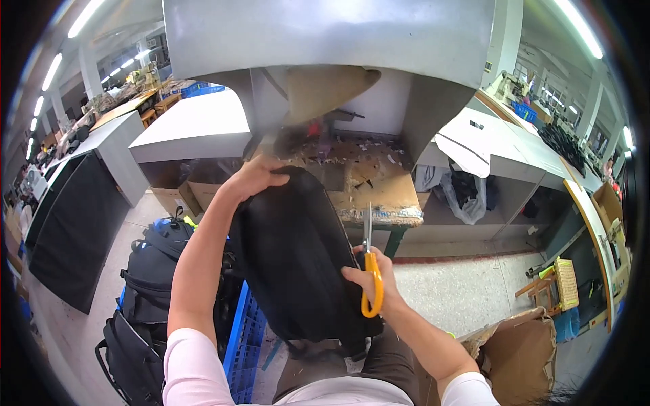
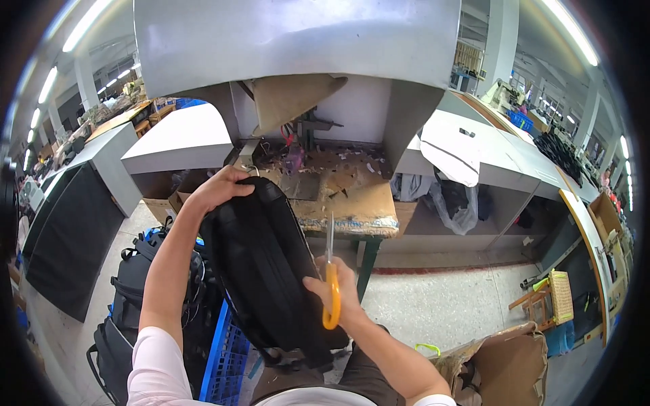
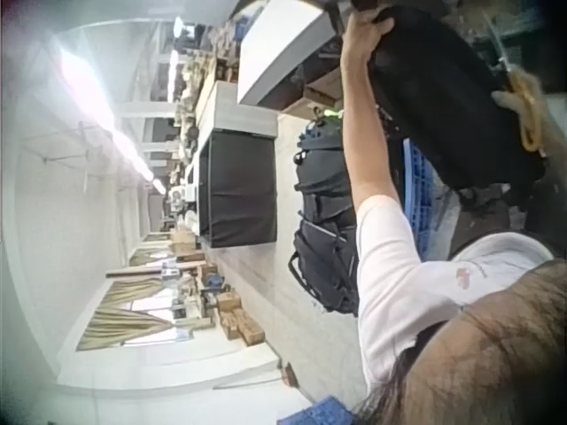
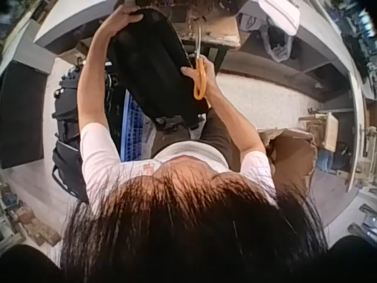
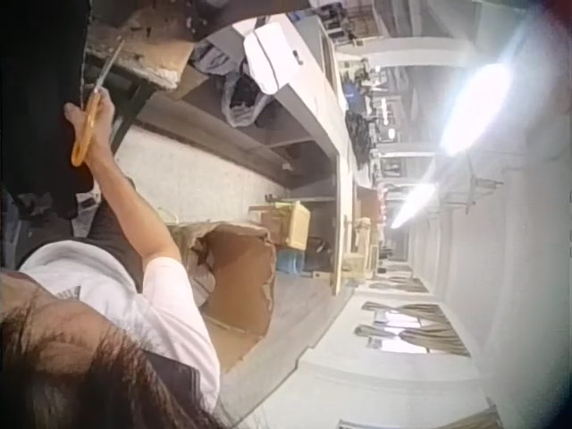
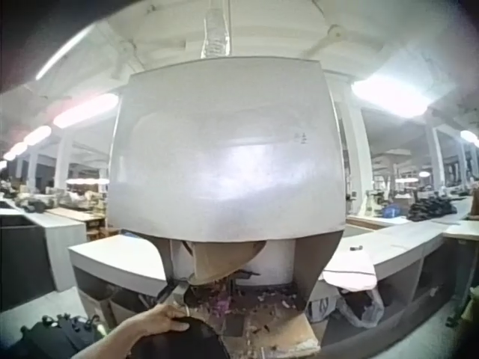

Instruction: Trimming excess fabric and threads from backpacks using scissors in a workshop.

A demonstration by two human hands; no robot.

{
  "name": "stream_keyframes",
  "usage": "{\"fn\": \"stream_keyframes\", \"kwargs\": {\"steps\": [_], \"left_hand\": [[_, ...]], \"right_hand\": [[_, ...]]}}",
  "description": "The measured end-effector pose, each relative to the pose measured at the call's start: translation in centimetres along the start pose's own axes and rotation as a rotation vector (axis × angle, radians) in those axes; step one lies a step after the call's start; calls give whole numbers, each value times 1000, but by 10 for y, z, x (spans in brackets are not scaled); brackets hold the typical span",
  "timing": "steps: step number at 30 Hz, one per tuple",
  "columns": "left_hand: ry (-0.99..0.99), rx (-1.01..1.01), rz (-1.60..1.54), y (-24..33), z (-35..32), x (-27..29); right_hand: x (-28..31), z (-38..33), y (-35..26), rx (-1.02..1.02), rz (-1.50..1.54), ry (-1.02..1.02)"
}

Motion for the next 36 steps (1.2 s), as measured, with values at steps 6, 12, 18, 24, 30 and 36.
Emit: {"fn": "stream_keyframes", "kwargs": {"steps": [6,12,18,24,30,36], "left_hand": [[-41,11,-5,-14,42,5],[-38,20,73,-27,67,3],[-35,-101,115,-19,74,1],[-85,-7,151,-30,83,1],[-192,-139,42,-6,60,-20],[198,-304,59,35,-29,-12]], "right_hand": [[-22,25,-4,-103,83,71],[-26,41,5,-145,113,78],[-27,50,3,-134,120,103],[-26,44,0,-121,56,165],[-29,20,16,-52,67,183],[-18,-28,24,37,112,122]]}}
Point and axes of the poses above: each hand's wrist, its own z-axis towards the middle knuckle, its own x-axis out of the back of the hand, y = z × x, the point moved 7 cm from there along z, towards the middle knuckle, and after that the axes turned 7 degrees about -z, right-handed, at the moved point
